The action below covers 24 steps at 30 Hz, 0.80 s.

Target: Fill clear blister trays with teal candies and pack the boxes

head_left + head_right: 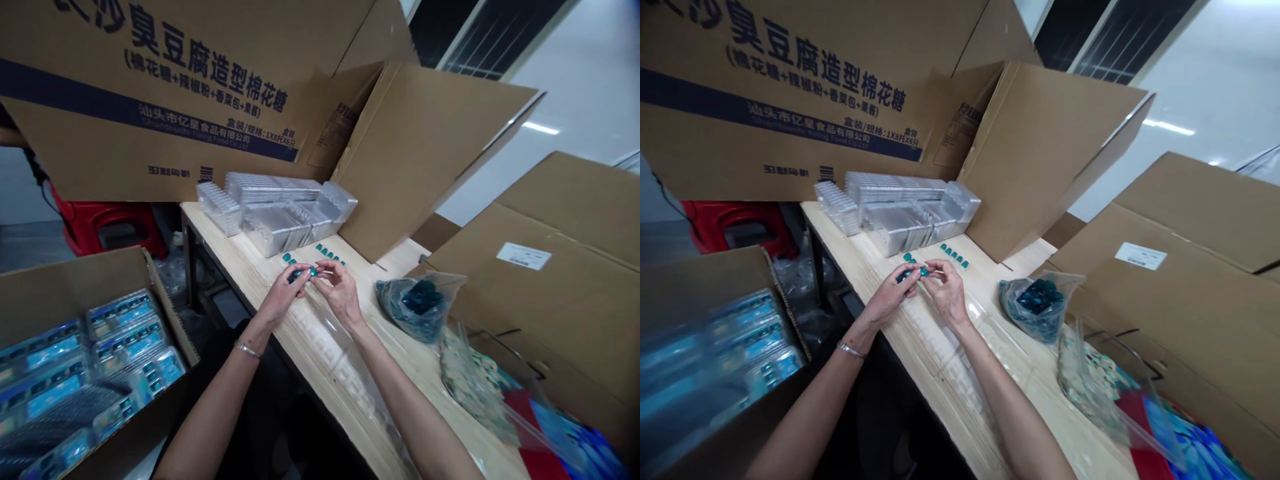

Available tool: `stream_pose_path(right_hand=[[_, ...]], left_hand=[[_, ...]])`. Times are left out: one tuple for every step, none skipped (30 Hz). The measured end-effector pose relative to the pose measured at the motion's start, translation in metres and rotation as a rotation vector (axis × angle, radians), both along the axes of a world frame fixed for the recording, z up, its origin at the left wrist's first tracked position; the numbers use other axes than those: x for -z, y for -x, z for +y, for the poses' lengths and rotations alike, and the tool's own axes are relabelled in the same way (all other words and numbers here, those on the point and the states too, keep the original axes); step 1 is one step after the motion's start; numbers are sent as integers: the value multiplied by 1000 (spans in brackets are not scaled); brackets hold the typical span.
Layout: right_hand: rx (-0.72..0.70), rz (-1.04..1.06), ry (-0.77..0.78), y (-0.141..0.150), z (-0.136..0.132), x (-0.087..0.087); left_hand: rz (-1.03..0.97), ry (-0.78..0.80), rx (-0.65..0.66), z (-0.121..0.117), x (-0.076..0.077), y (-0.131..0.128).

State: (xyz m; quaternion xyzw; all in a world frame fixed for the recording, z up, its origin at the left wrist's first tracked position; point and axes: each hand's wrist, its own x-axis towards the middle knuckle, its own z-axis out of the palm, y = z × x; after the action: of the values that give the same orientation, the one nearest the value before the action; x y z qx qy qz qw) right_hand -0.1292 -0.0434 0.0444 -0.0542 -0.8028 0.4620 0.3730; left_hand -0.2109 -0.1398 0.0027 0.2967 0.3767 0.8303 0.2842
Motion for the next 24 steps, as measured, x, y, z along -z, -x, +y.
stream_pose_path(right_hand=[[-3, 5, -3, -1, 1, 0], [0, 8, -14, -1, 2, 1], [8, 10, -37, -2, 3, 2], [20, 9, -70, -2, 4, 2], [33, 3, -108, -3, 5, 3], [44, -5, -143, -4, 6, 3], [52, -14, -167, -4, 6, 3], [56, -23, -178, -4, 6, 3], [55, -33, -182, -5, 6, 3], [51, -38, -185, -5, 6, 3], [43, -41, -195, -6, 6, 2], [30, -45, -217, -6, 6, 1], [15, -52, -252, -7, 7, 0], [-1, -63, -299, -9, 7, -1], [-17, -76, -355, -10, 8, -2], [-35, -91, -413, -11, 9, -3], [-54, -106, -468, -12, 10, -4], [-70, -114, -511, -13, 10, -4], [-77, -116, -538, -14, 9, -3], [-75, -110, -548, -14, 9, -2], [-64, -101, -546, -14, 7, -1], [-45, -91, -540, -14, 5, 1], [-23, -80, -539, -13, 3, 2], [-3, -72, -544, -12, 1, 4]], left_hand=[[25, 2, -15, 1, 1, 0], [43, 1, -22, 2, 2, 1], [54, -1, -24, 3, 3, 1], [61, 0, -23, 4, 4, 2], [62, 4, -22, 5, 5, 3], [63, 9, -21, 5, 5, 3], [63, 11, -18, 5, 5, 3], [62, 9, -11, 4, 5, 4], [60, 5, 2, 3, 4, 4], [61, 3, 19, 1, 3, 4], [67, 7, 35, 0, 2, 5], [80, 22, 40, -2, 1, 5], [104, 52, 30, -4, 0, 6], [138, 92, 2, -6, 0, 8], [183, 136, -36, -8, 0, 9], [233, 176, -78, -9, 0, 11], [281, 208, -114, -9, 0, 12], [318, 229, -140, -9, 1, 13], [338, 239, -154, -9, 1, 13], [333, 241, -162, -8, 1, 13], [307, 237, -163, -7, 1, 12], [266, 230, -158, -5, 1, 10], [218, 220, -147, -4, 1, 8], [169, 208, -130, -3, 1, 7]])
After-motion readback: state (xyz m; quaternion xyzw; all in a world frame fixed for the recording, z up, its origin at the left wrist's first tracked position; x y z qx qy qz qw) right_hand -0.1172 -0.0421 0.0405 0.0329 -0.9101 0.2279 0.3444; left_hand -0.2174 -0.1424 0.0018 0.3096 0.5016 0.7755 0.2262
